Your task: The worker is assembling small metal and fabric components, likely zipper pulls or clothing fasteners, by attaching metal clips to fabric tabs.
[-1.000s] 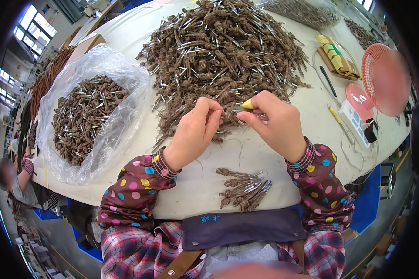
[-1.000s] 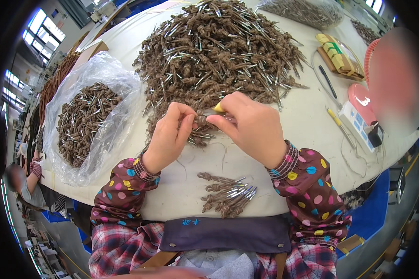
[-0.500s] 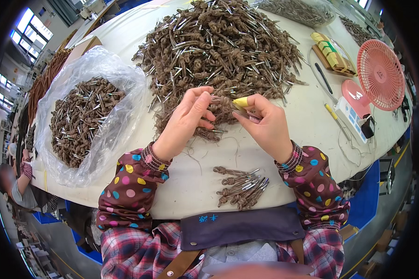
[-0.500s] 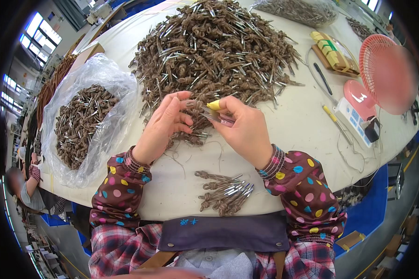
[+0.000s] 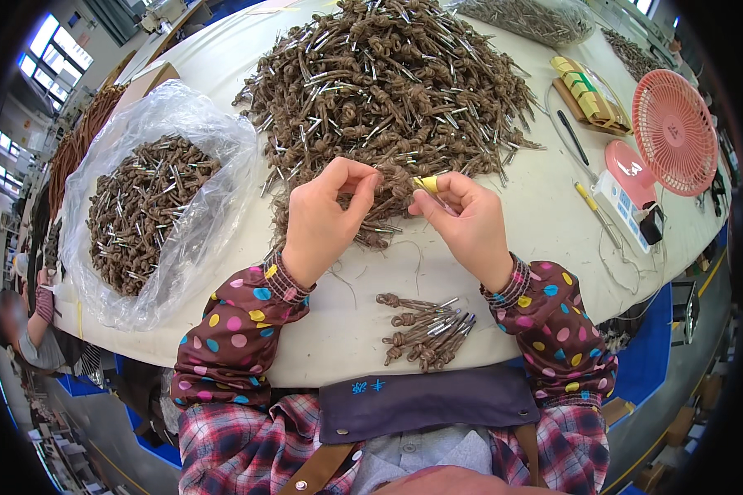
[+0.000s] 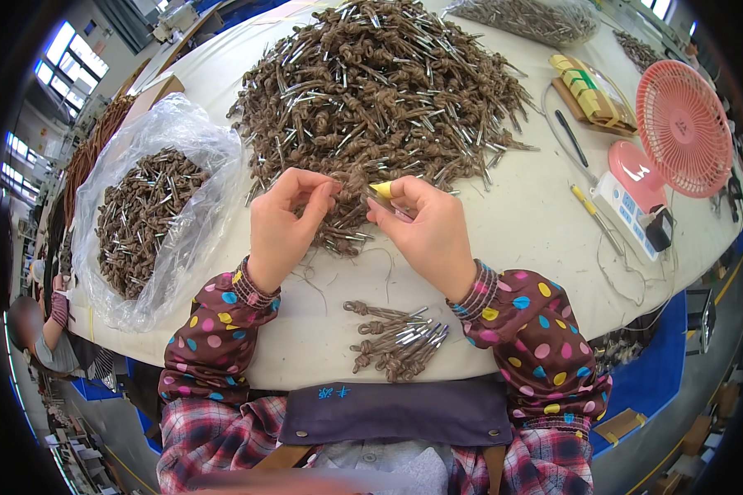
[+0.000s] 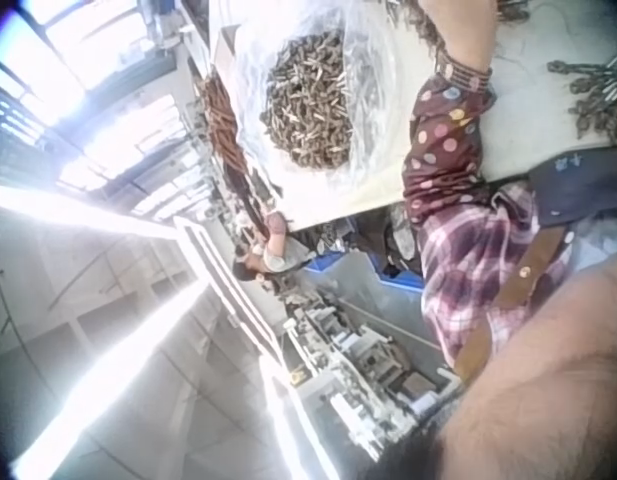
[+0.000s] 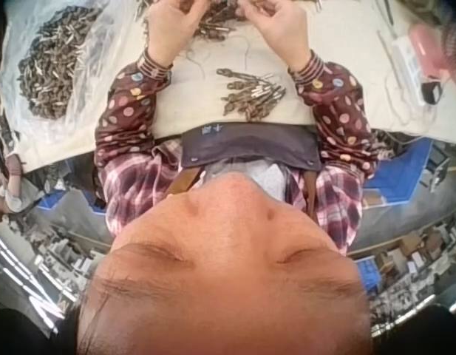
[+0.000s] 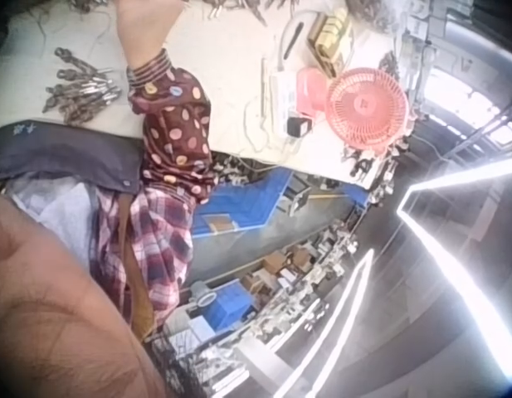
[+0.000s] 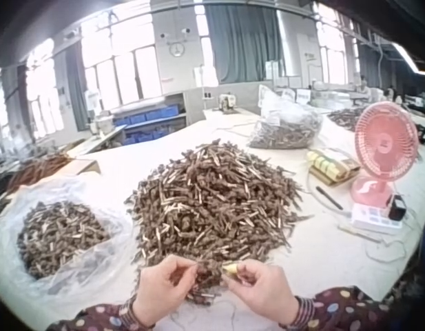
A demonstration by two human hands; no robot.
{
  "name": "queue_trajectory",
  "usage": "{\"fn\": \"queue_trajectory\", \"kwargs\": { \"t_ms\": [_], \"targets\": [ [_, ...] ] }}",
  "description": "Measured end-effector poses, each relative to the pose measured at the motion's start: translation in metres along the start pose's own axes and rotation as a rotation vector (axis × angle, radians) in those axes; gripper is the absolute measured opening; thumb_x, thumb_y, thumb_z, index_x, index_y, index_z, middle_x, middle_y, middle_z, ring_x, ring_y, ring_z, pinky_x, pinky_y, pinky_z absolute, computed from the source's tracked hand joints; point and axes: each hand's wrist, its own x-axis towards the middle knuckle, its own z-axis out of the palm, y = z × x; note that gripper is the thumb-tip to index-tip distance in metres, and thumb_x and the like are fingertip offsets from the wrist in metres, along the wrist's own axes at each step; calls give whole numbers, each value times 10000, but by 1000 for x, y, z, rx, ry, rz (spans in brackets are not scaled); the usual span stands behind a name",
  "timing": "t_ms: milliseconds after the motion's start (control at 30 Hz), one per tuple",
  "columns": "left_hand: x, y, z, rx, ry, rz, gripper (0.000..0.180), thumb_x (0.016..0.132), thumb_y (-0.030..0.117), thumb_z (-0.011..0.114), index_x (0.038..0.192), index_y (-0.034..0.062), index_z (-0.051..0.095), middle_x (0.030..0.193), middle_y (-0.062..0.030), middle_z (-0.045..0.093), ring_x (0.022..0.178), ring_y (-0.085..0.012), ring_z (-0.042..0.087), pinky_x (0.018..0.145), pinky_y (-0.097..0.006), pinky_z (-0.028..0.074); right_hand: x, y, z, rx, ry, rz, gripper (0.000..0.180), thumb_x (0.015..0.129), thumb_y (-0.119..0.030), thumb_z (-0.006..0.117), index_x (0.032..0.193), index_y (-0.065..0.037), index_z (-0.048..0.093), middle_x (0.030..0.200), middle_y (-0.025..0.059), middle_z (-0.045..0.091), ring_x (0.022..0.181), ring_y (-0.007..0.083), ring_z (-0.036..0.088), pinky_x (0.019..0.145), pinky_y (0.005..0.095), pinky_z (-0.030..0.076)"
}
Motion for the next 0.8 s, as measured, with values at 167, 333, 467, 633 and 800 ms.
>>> {"fn": "queue_trajectory", "kwargs": {
  "t_ms": [167,333,467,633,800],
  "targets": [
    [1,-5,-1,160,81,348,87,851,5,608,937,14,592,959,-105,682,748,-188,655,660,-278,522,4,-3,-4,84,-131,149,166,889,-127,633,932,34,633,793,51,692,675,45,584,575,171,435],
    [-1,-8,-4,162,34,404,107,871,-15,576,973,16,561,990,-120,676,744,-181,646,668,-279,514,3,-3,-4,114,-238,219,179,897,-165,626,934,9,640,756,33,685,636,9,518,551,167,379],
    [3,-11,-5,205,30,500,127,848,-36,596,961,12,558,916,-124,653,773,-229,640,675,-296,509,3,-6,-5,-63,-245,92,248,877,-241,665,967,-14,623,842,35,671,659,65,568,555,232,437],
    [3,-11,-6,229,37,582,152,822,-58,616,947,10,564,872,-122,637,766,-265,628,672,-314,503,6,-25,-13,-480,-62,-245,343,851,-363,671,959,-48,590,881,54,629,693,182,642,567,298,480],
    [2,-9,-6,241,20,604,171,803,-80,624,936,10,565,865,-111,639,754,-250,625,662,-311,498,13,-36,-13,-795,-157,-457,330,821,-353,690,802,-55,550,710,66,549,575,233,556,519,303,432]
  ]
}}
